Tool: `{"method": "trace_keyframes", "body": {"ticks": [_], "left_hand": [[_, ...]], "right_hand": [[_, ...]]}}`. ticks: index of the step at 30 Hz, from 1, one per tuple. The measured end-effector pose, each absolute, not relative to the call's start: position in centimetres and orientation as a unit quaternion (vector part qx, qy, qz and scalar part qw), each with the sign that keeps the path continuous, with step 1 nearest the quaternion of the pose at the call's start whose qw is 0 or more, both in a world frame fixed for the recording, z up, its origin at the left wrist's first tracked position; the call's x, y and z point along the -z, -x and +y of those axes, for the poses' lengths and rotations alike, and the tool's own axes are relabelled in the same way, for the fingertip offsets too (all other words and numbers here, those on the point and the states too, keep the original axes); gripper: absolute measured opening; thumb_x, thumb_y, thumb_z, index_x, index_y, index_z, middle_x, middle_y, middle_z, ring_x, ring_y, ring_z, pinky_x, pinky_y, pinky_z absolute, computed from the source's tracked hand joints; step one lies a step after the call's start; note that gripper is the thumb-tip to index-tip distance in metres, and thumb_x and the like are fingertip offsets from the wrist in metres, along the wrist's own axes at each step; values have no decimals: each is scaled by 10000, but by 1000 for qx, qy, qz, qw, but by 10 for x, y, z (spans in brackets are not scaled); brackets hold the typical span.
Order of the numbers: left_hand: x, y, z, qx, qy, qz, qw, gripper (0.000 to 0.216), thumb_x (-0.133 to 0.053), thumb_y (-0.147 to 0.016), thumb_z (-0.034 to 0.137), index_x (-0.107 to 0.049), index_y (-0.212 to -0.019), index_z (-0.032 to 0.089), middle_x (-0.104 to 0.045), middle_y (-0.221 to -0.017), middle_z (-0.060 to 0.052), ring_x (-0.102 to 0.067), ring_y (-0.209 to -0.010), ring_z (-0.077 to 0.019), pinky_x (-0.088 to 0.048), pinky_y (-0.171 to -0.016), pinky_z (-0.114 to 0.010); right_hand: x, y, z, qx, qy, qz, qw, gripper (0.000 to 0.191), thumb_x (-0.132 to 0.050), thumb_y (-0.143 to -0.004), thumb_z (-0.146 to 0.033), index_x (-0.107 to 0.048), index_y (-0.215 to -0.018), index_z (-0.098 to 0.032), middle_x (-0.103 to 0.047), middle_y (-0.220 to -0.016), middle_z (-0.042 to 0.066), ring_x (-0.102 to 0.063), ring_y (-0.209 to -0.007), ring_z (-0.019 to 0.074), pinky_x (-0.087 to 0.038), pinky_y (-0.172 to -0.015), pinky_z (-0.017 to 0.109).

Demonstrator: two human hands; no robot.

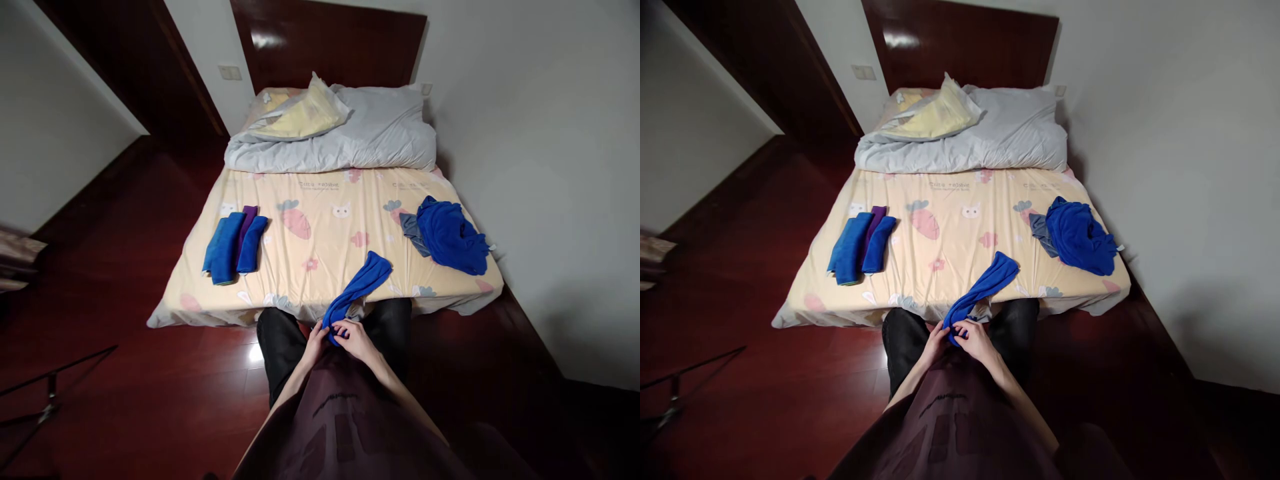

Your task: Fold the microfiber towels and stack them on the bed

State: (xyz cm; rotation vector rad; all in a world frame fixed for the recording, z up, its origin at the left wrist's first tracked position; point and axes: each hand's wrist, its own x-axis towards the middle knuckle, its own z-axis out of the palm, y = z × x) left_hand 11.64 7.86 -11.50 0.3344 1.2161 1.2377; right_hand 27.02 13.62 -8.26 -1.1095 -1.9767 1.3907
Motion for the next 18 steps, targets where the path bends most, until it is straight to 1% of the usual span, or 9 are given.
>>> {"method": "trace_keyframes", "body": {"ticks": [2,4,7,10,12,14,16,17,18], "left_hand": [[114,-117,78,-554,-127,513,644,565,-848,-631,523,-628,-1019,177,-661,-873,6,-595,-714,-129,-471,-659,-233],[113,-117,77,-565,-118,501,645,576,-863,-633,521,-634,-1033,175,-670,-908,-8,-613,-757,-142,-484,-697,-247],[114,-115,76,-574,-135,504,631,578,-864,-666,532,-642,-1063,177,-690,-961,-31,-638,-834,-169,-502,-782,-282],[120,-112,74,-576,-172,518,609,572,-855,-680,559,-635,-1048,181,-699,-961,-35,-649,-876,-186,-506,-852,-313],[126,-111,72,-564,-204,531,598,578,-844,-674,596,-622,-1010,182,-699,-938,-34,-654,-879,-195,-509,-862,-325],[129,-111,69,-526,-249,541,607,586,-808,-699,637,-603,-1009,184,-694,-886,-29,-658,-835,-198,-520,-835,-339],[127,-111,66,-472,-317,549,613,584,-743,-765,653,-586,-1077,185,-689,-855,-29,-666,-802,-204,-537,-821,-367],[122,-112,64,-453,-358,562,593,577,-712,-803,638,-578,-1136,186,-698,-890,-42,-679,-833,-217,-545,-845,-392],[115,-112,64,-445,-400,582,552,569,-685,-840,607,-565,-1205,187,-708,-977,-71,-690,-916,-237,-544,-900,-425]], "right_hand": [[81,-271,137,-480,412,-739,232,193,-667,-863,-239,-774,-1022,-216,-733,-893,38,-658,-719,166,-573,-706,305],[78,-273,138,-465,411,-750,229,144,-646,-905,-258,-776,-952,-216,-718,-875,40,-641,-706,164,-563,-717,307],[69,-278,139,-438,399,-764,255,198,-592,-973,-297,-764,-918,-215,-710,-925,62,-660,-817,191,-555,-809,332],[56,-288,141,-391,423,-755,313,261,-534,-1018,-351,-724,-903,-215,-699,-920,75,-651,-941,227,-530,-911,366],[48,-294,142,-377,455,-725,353,306,-488,-1037,-405,-696,-923,-212,-701,-926,83,-651,-931,229,-535,-879,350],[40,-300,143,-387,479,-693,375,348,-448,-1047,-455,-676,-955,-209,-706,-905,78,-657,-853,214,-541,-788,312],[31,-303,143,-408,477,-684,371,372,-436,-1048,-483,-670,-964,-207,-709,-872,64,-655,-782,196,-532,-732,286],[27,-303,142,-421,466,-690,361,372,-442,-1047,-484,-673,-961,-206,-713,-861,57,-655,-765,190,-528,-728,281],[23,-303,141,-436,448,-700,345,364,-456,-1044,-479,-680,-957,-205,-719,-858,52,-661,-762,186,-527,-736,278]]}}
